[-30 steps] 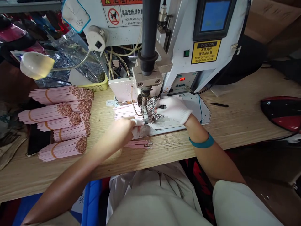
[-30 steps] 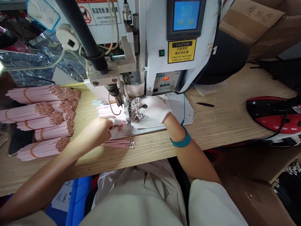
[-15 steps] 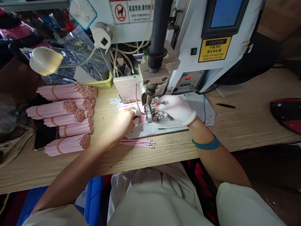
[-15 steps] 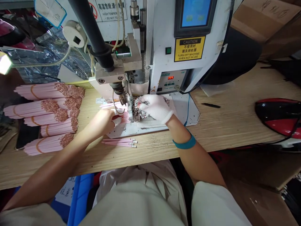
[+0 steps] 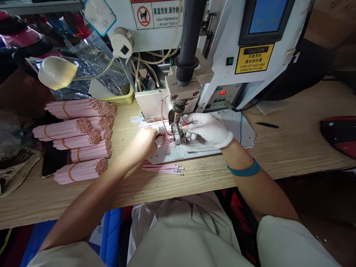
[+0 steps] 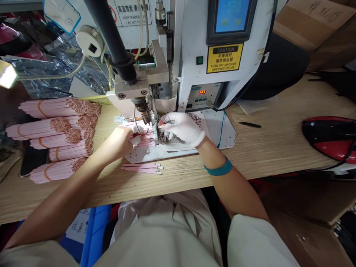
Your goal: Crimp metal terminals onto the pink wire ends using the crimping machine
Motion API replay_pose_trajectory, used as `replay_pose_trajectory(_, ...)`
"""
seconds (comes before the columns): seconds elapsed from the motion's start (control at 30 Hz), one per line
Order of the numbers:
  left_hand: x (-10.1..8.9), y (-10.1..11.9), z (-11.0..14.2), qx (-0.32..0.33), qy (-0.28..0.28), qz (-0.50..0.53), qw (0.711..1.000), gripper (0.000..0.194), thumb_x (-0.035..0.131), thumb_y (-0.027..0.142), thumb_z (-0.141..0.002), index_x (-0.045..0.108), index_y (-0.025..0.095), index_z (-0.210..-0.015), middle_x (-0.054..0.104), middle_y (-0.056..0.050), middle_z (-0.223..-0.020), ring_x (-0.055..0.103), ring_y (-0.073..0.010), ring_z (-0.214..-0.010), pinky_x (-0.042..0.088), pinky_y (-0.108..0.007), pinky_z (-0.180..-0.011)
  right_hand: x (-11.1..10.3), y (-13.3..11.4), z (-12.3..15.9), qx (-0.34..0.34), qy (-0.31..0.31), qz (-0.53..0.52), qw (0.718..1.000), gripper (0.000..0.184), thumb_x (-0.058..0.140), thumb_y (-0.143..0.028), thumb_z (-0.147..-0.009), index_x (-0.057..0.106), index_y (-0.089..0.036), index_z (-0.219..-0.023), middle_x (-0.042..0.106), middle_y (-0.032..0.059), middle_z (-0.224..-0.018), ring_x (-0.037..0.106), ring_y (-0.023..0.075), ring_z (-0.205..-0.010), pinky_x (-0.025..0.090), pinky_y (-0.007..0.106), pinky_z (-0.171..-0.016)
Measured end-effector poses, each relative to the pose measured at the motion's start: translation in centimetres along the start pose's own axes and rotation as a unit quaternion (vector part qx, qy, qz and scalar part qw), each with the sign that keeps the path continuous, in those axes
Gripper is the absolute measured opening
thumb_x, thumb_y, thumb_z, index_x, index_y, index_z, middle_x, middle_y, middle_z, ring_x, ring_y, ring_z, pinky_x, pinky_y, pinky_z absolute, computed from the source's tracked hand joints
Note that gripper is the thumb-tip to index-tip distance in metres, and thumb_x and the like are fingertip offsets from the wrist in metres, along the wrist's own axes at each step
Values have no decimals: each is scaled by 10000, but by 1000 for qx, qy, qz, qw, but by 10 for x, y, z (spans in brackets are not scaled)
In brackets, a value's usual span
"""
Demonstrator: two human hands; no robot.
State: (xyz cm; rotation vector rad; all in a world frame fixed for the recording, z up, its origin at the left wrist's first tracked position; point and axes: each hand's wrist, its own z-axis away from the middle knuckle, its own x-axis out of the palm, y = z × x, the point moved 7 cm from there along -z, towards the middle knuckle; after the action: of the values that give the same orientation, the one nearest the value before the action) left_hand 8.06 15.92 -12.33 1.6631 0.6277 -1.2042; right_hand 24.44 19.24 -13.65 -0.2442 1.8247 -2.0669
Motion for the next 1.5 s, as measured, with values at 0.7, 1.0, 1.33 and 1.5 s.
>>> replay_pose_trajectory(0.7,18,-25,-12,-63,-50,356,931,205,629,338,-725,653,135,-716,658,-37,-769,589,-172,-743,451,-262,-661,22,13,-7,48,-64,-68,994,110,620,-66,-771,562,-149,-813,536,-31,-574,475,52,-396,292,130,-282)
replay_pose_trajectory(1.0,22,-23,-13,-70,-59,361,928,178,621,293,-702,668,129,-749,651,-23,-751,571,-162,-699,448,-260,-649,23,15,-6,53,-53,-69,995,119,620,-73,-764,546,-159,-801,507,-39,-562,468,51,-406,290,127,-292)
replay_pose_trajectory(1.33,20,-19,-15,-63,-66,376,922,144,617,263,-717,620,120,-706,567,4,-731,506,-118,-690,392,-235,-651,22,14,-6,62,-52,-75,994,129,625,-49,-755,546,-142,-797,527,-28,-561,460,51,-388,291,137,-290)
replay_pose_trajectory(1.5,18,-20,-16,-74,-54,372,924,141,616,275,-682,595,137,-656,594,-7,-727,547,-148,-704,428,-254,-650,22,13,-5,62,-53,-73,994,113,613,-49,-761,553,-140,-793,518,-34,-547,468,51,-389,298,136,-289)
